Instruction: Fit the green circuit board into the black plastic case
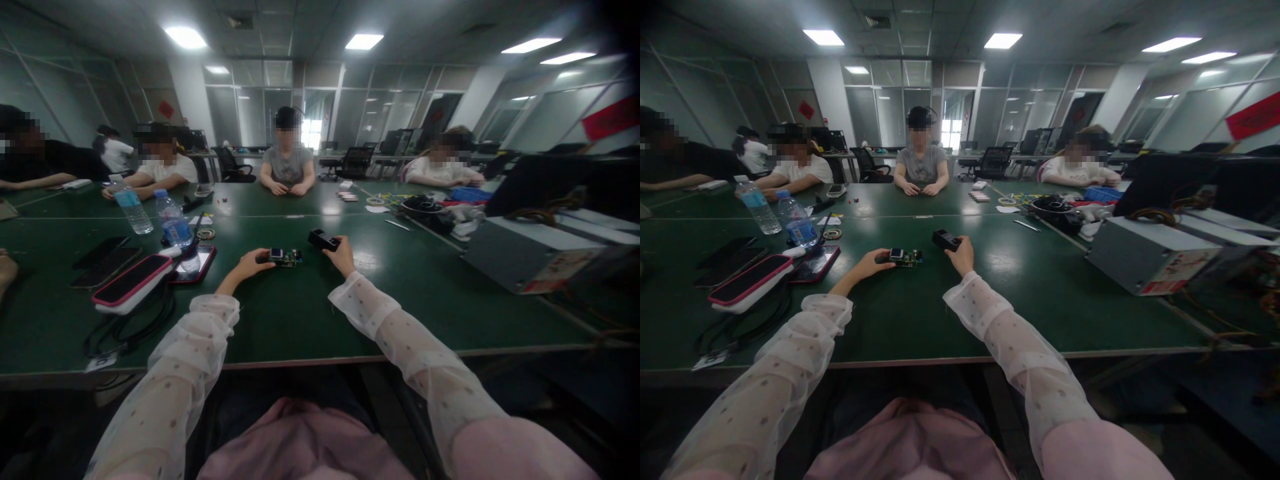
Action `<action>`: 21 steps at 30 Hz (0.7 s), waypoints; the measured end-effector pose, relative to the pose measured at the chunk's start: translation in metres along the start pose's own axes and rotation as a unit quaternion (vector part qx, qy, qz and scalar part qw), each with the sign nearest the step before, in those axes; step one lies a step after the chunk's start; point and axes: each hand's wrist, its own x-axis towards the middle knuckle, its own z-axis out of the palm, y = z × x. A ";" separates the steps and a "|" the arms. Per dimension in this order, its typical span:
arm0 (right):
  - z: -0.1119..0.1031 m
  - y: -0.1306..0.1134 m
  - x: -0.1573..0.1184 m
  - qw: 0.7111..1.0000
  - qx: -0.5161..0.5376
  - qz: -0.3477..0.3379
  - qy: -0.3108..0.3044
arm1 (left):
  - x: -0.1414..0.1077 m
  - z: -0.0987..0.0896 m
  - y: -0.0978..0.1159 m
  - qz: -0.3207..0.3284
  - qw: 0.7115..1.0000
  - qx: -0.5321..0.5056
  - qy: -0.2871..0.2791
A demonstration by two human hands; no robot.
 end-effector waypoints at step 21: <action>0.000 0.001 -0.005 1.000 -0.012 -0.022 0.008 | -0.002 0.000 0.006 -0.020 0.999 -0.032 0.004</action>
